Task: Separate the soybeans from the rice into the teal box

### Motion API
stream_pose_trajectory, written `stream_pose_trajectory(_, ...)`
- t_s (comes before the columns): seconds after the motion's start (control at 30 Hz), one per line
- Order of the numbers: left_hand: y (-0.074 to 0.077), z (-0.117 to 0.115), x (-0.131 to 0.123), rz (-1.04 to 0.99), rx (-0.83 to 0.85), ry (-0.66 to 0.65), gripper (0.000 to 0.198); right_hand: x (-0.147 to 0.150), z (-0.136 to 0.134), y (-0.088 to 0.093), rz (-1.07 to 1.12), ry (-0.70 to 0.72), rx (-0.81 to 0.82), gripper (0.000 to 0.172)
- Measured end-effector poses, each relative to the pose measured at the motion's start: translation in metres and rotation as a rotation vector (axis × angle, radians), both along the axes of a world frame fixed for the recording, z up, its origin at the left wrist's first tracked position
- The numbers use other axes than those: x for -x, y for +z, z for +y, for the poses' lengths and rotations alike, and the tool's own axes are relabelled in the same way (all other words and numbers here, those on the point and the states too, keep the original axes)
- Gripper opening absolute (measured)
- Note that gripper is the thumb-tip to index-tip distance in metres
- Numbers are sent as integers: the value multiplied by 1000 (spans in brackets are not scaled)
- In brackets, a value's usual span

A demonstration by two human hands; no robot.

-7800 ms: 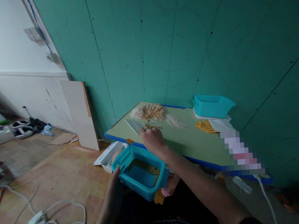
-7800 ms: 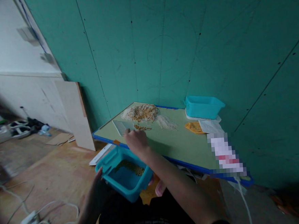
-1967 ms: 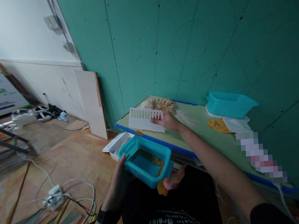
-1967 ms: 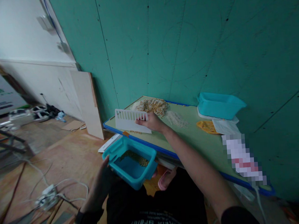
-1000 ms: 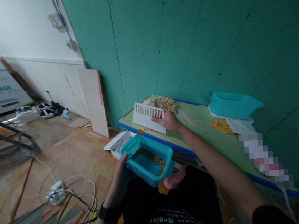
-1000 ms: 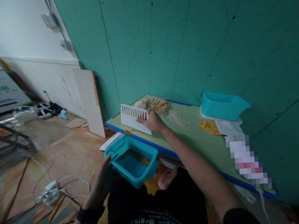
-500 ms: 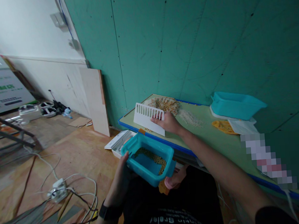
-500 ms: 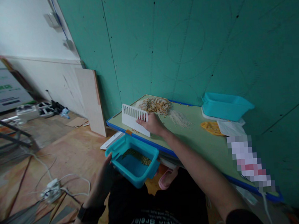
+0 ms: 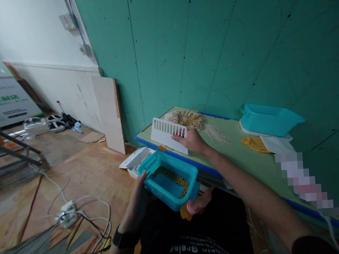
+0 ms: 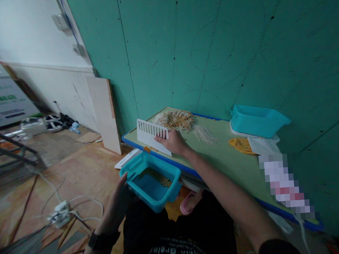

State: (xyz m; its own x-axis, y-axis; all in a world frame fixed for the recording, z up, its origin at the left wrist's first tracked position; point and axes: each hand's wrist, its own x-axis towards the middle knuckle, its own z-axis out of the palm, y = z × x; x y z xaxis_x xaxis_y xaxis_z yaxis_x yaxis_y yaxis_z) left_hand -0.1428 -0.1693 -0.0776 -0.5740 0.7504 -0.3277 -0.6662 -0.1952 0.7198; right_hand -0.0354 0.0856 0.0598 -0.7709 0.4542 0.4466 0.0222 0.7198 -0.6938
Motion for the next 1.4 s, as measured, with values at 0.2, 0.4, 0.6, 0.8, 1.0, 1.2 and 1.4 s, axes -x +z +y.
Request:
stream_pose_trajectory(0.2,2,2,-2,-18,72,63,78,0,-2,0,12,22,36,23)
stream_pose_trajectory(0.4,8,-1,-2,5,95,6,80,-1,-4,-1,24,21,69,20)
stream_pose_trajectory(0.6,23,-5,-10,31,88,41,78,-3,-4,0,32,29,74,21)
stream_pose_trajectory(0.8,29,-7,-7,74,145,28,79,-1,-3,-2,33,20,69,20)
stream_pose_trajectory(1.0,28,-7,-6,75,143,37,77,0,-1,-5,33,35,74,22)
stream_pose_trajectory(1.2,31,-8,-8,88,155,56,68,0,-3,-5,22,48,100,22)
stream_pose_trajectory(1.4,27,-8,-4,76,154,42,74,-2,-6,-2,26,55,128,24)
